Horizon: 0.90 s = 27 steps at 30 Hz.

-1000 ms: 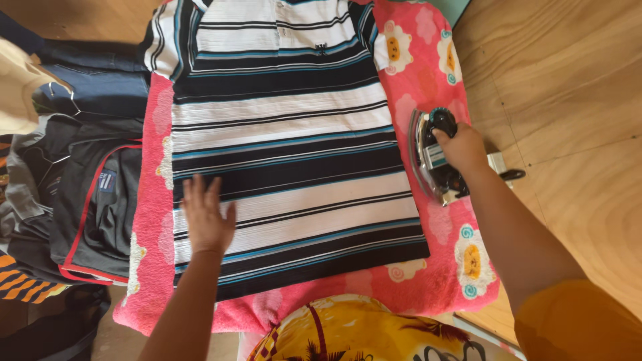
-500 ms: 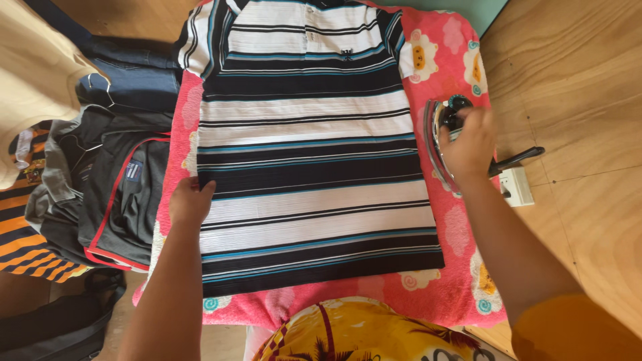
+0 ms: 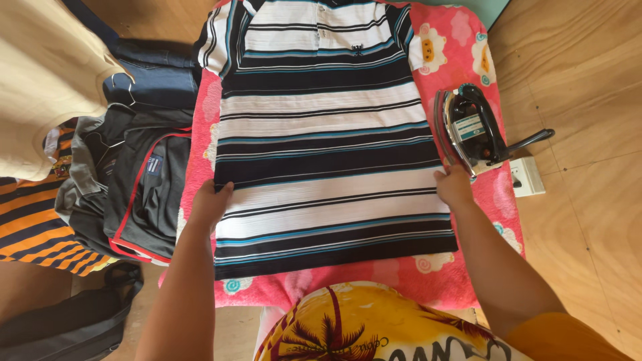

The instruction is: The person irons a striped polo shirt laid on a pink patterned cloth. They repeatedly smooth the fabric with one hand while moving a steam iron over the body, collar, and sleeves, then fold the shirt in half.

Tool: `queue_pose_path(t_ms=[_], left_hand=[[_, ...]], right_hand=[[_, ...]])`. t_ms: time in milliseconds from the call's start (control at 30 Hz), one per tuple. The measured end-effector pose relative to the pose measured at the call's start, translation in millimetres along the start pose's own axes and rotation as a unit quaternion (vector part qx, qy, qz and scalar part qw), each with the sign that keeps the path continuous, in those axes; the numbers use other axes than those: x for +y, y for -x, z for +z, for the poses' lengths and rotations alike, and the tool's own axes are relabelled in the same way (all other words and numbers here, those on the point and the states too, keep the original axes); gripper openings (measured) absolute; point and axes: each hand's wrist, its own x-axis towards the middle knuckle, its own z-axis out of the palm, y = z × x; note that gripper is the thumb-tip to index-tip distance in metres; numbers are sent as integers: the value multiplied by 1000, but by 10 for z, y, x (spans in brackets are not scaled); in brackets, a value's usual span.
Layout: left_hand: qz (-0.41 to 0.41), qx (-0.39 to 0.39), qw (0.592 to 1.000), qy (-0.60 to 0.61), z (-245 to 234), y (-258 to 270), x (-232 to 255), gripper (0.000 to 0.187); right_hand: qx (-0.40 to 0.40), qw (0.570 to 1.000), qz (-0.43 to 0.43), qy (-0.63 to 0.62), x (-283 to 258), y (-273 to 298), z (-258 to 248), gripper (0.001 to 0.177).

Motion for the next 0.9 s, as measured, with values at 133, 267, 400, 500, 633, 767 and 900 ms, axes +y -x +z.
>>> queue_pose_path(t_ms=[133,267,400,500,633,767,900], left_hand=[[6,-53,997,60,-150,199,23,37],[-14,-109,994,21,-315,512,-25,38],[-57,-130,983,-118,-368,800,-170,43],[-68,-116,984,-115,-269,895,-374,49],[-25,-107,988,-106,-214,886,-589,57],[-2,-130,982,-135,-312,929,-673,70],[-6,-211,965,-153,-475,1092,-607,74]], right_hand=[[-50,997,31,55,217,108,-262,48],[-109,988,61,88,459,391,-510,52],[-127,978,89,139,610,720,-588,53],[-111,978,81,160,627,929,-500,55],[-126,975,75,165,565,1015,-470,67],[-221,958,133,124,601,1075,-661,75],[-289,939,140,120,706,1216,-812,73]])
